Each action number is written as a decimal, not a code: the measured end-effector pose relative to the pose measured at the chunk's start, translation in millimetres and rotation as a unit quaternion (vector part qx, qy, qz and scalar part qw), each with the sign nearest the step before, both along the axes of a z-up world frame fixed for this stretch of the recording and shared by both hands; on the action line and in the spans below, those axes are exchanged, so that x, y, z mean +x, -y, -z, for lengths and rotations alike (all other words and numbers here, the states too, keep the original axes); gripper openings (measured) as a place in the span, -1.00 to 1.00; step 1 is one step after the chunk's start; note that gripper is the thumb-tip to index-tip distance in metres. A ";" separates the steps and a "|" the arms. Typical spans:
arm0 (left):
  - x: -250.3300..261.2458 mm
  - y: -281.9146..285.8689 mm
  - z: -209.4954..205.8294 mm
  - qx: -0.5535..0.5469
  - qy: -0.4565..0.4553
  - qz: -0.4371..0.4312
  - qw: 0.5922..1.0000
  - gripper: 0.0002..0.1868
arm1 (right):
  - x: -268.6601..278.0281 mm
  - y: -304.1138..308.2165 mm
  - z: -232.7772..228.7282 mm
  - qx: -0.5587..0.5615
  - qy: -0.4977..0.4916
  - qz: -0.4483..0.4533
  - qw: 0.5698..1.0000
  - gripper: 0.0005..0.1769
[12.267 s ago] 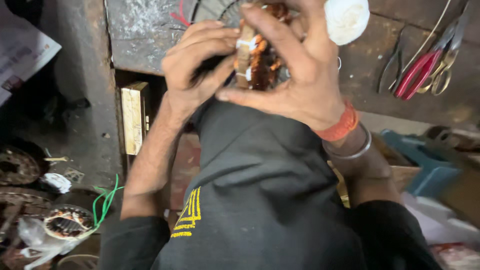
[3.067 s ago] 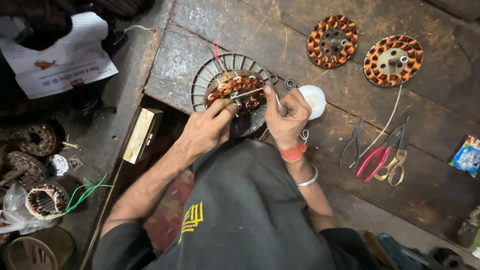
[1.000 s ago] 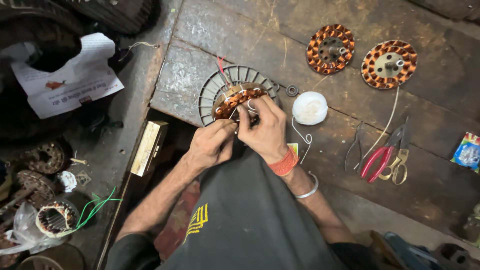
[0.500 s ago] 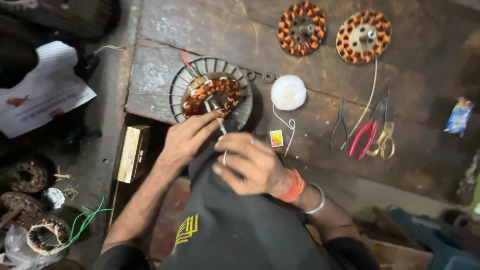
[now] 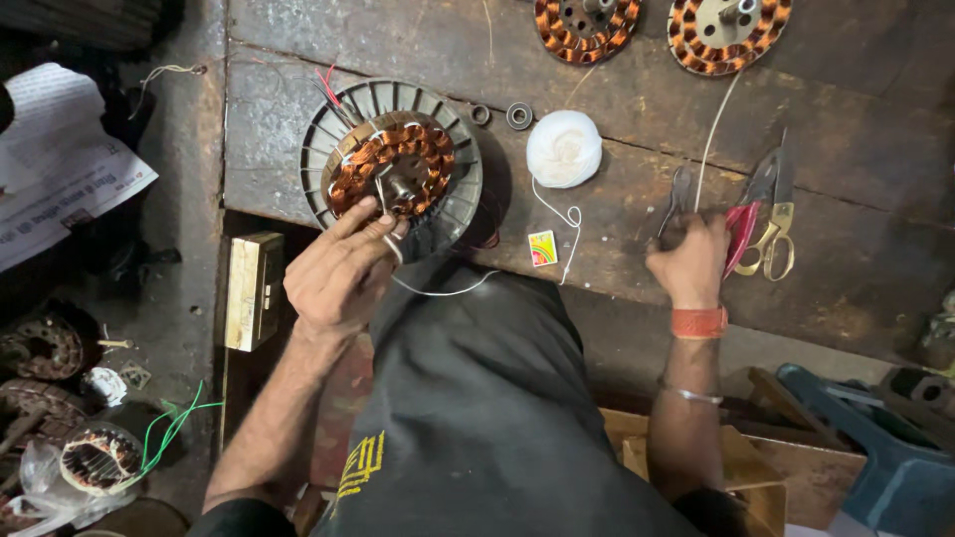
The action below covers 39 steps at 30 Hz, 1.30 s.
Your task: The person is repairing an electrical motor stator by stripping and twisting wires, then securing the copper windings with white string. They use pliers and scissors to manipulate the components on a cluttered workbench.
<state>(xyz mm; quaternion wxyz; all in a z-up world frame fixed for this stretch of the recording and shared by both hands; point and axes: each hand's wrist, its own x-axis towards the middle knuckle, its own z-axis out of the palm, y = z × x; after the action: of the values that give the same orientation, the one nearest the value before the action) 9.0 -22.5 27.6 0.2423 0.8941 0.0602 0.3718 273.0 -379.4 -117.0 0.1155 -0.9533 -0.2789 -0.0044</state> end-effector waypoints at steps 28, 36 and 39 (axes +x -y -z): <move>-3.4 30.4 19.5 -0.496 0.098 -0.114 0.855 -0.78 | -100.1 -194.2 -86.2 0.267 -0.775 -0.277 0.501 -0.37; -12.5 27.7 24.8 -0.485 0.064 -0.155 0.858 -0.76 | -107.5 -204.9 -80.4 0.299 -0.754 -0.283 0.512 -0.38; -13.5 28.6 30.1 -0.499 0.060 -0.171 0.847 -0.75 | -111.4 -206.4 -78.3 0.298 -0.741 -0.271 0.537 -0.44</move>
<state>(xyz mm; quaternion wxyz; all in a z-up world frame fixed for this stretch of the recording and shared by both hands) -4.5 -51.1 -2.5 0.5921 0.6038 0.3747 0.3801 161.5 -173.1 -38.7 0.5536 -0.4057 -0.3212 0.6525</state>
